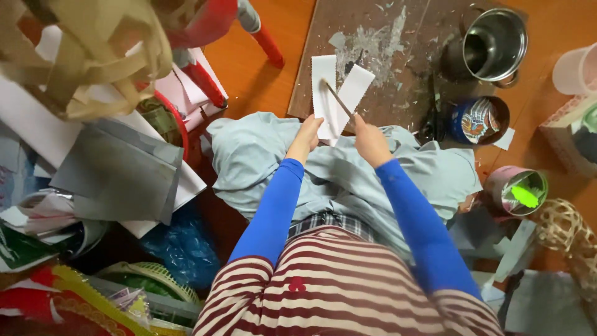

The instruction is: Applying red paper strips to a bamboo frame using glue and a brush.

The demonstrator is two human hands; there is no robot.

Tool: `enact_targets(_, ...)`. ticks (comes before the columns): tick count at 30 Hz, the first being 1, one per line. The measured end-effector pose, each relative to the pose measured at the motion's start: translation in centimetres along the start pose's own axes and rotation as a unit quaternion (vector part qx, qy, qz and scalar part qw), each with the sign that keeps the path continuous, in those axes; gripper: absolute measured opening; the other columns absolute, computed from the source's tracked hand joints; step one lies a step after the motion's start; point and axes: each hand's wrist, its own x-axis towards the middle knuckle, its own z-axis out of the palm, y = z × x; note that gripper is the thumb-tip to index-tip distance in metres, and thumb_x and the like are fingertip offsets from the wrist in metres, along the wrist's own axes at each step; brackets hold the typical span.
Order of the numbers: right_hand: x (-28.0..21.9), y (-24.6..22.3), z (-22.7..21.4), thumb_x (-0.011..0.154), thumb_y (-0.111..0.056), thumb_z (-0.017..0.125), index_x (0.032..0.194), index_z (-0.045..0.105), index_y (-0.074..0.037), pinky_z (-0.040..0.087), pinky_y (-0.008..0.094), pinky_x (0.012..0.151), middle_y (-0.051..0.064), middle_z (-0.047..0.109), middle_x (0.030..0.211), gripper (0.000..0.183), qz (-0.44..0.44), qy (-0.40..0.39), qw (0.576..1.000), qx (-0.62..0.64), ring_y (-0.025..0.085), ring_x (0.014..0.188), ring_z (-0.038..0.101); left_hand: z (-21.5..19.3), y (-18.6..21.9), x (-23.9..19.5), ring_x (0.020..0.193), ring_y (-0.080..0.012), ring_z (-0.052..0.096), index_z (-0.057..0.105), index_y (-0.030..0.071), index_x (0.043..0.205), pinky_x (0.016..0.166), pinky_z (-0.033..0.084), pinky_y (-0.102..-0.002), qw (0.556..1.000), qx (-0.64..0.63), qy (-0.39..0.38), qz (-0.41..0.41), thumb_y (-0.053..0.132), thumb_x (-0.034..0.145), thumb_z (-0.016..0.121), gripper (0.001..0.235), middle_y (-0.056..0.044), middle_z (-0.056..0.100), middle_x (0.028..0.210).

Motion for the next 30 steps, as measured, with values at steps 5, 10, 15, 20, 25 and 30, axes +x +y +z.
enact_targets(5,4.6,-2.1,0.5,0.100,-0.015,0.054,0.141,0.049,-0.010,0.052,0.060,0.069,0.026,0.070,0.087,0.042,0.013,-0.010,1.000,-0.016,0.048,0.081,0.067,0.3,1.0,-1.3,0.104,-0.0327,0.069,0.057,-0.004,0.128,0.086,0.059,-0.052,0.997,0.003,0.018,-0.076,0.007,0.095,0.048,0.037,-0.017,0.068,0.118)
enact_targets(10,-0.1,-1.7,4.4,0.093,-0.009,0.053,0.155,0.038,-0.007,0.053,0.057,0.060,0.024,0.070,0.079,0.064,0.045,0.024,0.996,-0.068,0.044,0.068,0.068,-2.6,-1.1,1.7,0.108,-0.0341,0.069,0.059,-0.010,0.130,0.089,0.059,-0.053,0.999,-0.019,-0.001,-0.045,0.008,0.103,0.049,0.033,-0.020,0.069,0.122)
enact_targets(15,-10.9,-3.3,1.5,0.089,-0.006,0.055,0.155,0.039,-0.010,0.054,0.053,0.058,0.021,0.069,0.082,0.068,0.058,-0.051,0.988,-0.132,0.041,0.065,0.067,-2.1,-0.9,1.4,0.107,-0.0394,0.068,0.056,-0.006,0.126,0.083,0.060,-0.063,0.988,-0.086,0.036,-0.125,0.015,0.100,0.043,0.035,-0.021,0.069,0.117)
enact_targets(20,-15.9,-5.4,-0.5,0.089,-0.002,0.054,0.149,0.051,-0.014,0.055,0.051,0.063,0.020,0.063,0.099,0.060,0.049,-0.030,0.995,-0.076,0.040,0.072,0.067,-1.6,0.3,-0.1,0.116,-0.0402,0.063,0.052,-0.005,0.131,0.088,0.055,-0.066,0.986,-0.088,0.075,-0.116,0.016,0.101,0.043,0.037,-0.019,0.063,0.128)
enact_targets(25,-14.9,-6.1,-2.4,0.085,-0.005,0.057,0.144,0.053,-0.014,0.054,0.051,0.062,0.019,0.063,0.100,0.059,0.072,-0.039,0.995,-0.065,0.040,0.072,0.067,0.0,2.5,-1.6,0.117,-0.0386,0.063,0.051,-0.003,0.133,0.091,0.055,-0.065,0.986,-0.076,0.085,-0.125,0.017,0.101,0.043,0.038,-0.018,0.062,0.131)
enact_targets(30,-15.7,-6.1,-1.9,0.088,-0.003,0.056,0.144,0.054,-0.014,0.053,0.052,0.066,0.018,0.064,0.098,0.057,0.079,-0.057,0.993,-0.059,0.041,0.076,0.068,-2.3,0.1,1.0,0.114,-0.0428,0.062,0.052,-0.005,0.134,0.087,0.052,-0.063,0.987,-0.079,0.071,-0.125,0.019,0.103,0.043,0.040,-0.022,0.063,0.131)
